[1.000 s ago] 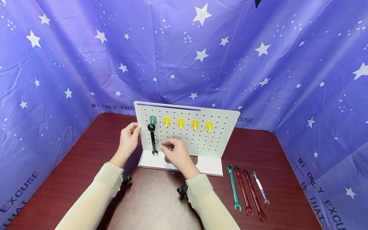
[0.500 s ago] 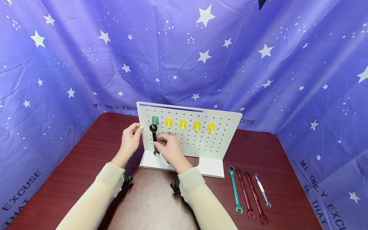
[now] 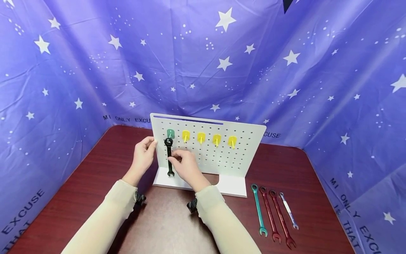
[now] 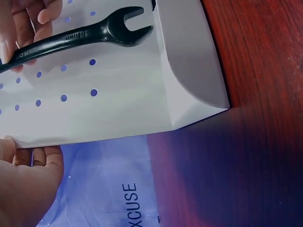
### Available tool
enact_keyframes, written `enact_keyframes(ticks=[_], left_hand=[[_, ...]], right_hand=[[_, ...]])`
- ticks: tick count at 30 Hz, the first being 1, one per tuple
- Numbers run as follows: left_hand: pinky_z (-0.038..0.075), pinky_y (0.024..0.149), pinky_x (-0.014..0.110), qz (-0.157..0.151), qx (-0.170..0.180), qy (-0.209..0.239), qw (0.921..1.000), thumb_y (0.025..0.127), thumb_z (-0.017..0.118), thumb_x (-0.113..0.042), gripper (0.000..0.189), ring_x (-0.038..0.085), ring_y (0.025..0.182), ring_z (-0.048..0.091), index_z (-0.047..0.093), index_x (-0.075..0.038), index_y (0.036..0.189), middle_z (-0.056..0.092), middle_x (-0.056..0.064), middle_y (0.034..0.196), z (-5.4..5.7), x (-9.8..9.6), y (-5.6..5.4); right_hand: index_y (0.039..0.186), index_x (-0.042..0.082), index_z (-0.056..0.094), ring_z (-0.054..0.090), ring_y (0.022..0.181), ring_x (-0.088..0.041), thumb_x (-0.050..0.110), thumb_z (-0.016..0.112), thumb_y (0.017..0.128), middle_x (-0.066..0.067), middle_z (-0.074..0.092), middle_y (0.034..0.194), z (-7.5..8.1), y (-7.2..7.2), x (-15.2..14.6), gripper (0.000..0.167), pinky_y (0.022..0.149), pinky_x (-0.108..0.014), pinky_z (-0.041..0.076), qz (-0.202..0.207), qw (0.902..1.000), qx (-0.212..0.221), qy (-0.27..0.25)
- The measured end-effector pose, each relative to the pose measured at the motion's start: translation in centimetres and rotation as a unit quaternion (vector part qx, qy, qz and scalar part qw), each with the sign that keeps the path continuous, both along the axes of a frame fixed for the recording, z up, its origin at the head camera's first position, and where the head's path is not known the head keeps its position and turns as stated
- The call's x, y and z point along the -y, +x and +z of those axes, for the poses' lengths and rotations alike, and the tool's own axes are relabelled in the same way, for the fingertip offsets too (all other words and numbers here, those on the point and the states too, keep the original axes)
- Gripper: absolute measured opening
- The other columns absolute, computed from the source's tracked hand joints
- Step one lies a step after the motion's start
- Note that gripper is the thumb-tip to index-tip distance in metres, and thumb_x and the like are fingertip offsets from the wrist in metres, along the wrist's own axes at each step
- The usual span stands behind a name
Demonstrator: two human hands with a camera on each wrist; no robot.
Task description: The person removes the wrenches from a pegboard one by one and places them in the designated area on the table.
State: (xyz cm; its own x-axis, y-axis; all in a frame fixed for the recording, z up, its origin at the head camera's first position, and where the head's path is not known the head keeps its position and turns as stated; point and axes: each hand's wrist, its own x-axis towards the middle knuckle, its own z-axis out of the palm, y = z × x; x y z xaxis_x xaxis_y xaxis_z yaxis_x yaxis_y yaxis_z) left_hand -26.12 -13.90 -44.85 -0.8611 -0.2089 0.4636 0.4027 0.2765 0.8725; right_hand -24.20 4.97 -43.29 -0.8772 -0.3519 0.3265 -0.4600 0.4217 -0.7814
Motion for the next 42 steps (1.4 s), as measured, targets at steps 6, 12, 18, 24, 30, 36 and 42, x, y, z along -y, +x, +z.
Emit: enact_keyframes(ticks=[6,12,18,24,30,36,42], left_hand=[[0.035,0.049,0.02,0.003,-0.005,-0.003,1.0,0.101,0.061,0.001,0.011,0.009,0.051,0.043,0.07,0.005,0.096,0.061,0.02,0.069,-0.1,0.1,0.0],[0.034,0.048,0.021,0.002,-0.013,-0.001,0.9999,0.101,0.061,-0.001,0.012,0.009,0.051,0.042,0.07,0.006,0.098,0.061,0.02,0.07,0.1,0.0,0.1],[0.035,0.048,0.02,0.007,0.004,-0.005,1.0,0.101,0.061,-0.001,0.011,0.01,0.051,0.043,0.069,0.005,0.098,0.063,0.018,0.071,0.2,0.0,0.1],[0.034,0.049,0.02,0.007,0.009,-0.012,0.9999,0.102,0.06,-0.002,0.012,0.012,0.052,0.042,0.069,0.005,0.099,0.059,0.024,0.069,0.2,0.1,0.1],[0.033,0.049,0.02,0.009,0.004,-0.013,0.9999,0.101,0.06,-0.001,0.011,0.012,0.052,0.042,0.069,0.006,0.098,0.056,0.02,0.066,0.1,0.1,0.0],[0.033,0.048,0.02,0.014,-0.001,-0.015,0.9998,0.101,0.061,0.0,0.011,0.011,0.052,0.041,0.069,0.006,0.097,0.055,0.016,0.064,0.1,0.1,-0.1],[0.033,0.05,0.021,0.013,-0.003,-0.017,0.9998,0.101,0.061,0.0,0.011,0.011,0.053,0.04,0.069,0.006,0.098,0.054,0.009,0.063,0.0,0.1,0.0]], right_hand=[[0.096,0.007,0.077,0.057,0.071,-0.01,0.012,0.072,0.096,0.005,0.067,0.081,0.0,0.4,-0.2,0.007,0.066,-0.029,0.051,0.009,0.9997,0.024,0.002],[0.093,0.008,0.076,0.055,0.068,-0.011,0.01,0.071,0.096,0.005,0.066,0.077,0.6,0.9,-0.5,0.006,0.063,-0.029,0.049,0.032,0.999,0.03,-0.006],[0.091,0.006,0.076,0.054,0.065,-0.01,0.007,0.071,0.095,0.004,0.066,0.076,1.0,1.4,-0.8,0.007,0.058,-0.026,0.046,0.06,0.9969,0.042,-0.028],[0.093,0.005,0.077,0.056,0.064,-0.01,0.007,0.07,0.096,0.0,0.069,0.076,1.3,1.8,-1.1,0.007,0.057,-0.025,0.044,0.074,0.993,0.079,-0.048],[0.096,0.001,0.076,0.067,0.07,-0.017,0.006,0.07,0.096,-0.004,0.072,0.08,1.8,2.2,-1.2,0.008,0.062,-0.027,0.051,0.089,0.9878,0.108,-0.069],[0.098,-0.003,0.074,0.071,0.077,-0.029,0.006,0.07,0.096,-0.009,0.073,0.084,2.6,2.7,-1.1,0.01,0.069,-0.034,0.057,0.104,0.9819,0.129,-0.091],[0.1,-0.006,0.073,0.071,0.079,-0.032,0.004,0.068,0.097,-0.013,0.072,0.084,3.3,3.1,-1.2,0.011,0.069,-0.033,0.057,0.111,0.9775,0.143,-0.109]])
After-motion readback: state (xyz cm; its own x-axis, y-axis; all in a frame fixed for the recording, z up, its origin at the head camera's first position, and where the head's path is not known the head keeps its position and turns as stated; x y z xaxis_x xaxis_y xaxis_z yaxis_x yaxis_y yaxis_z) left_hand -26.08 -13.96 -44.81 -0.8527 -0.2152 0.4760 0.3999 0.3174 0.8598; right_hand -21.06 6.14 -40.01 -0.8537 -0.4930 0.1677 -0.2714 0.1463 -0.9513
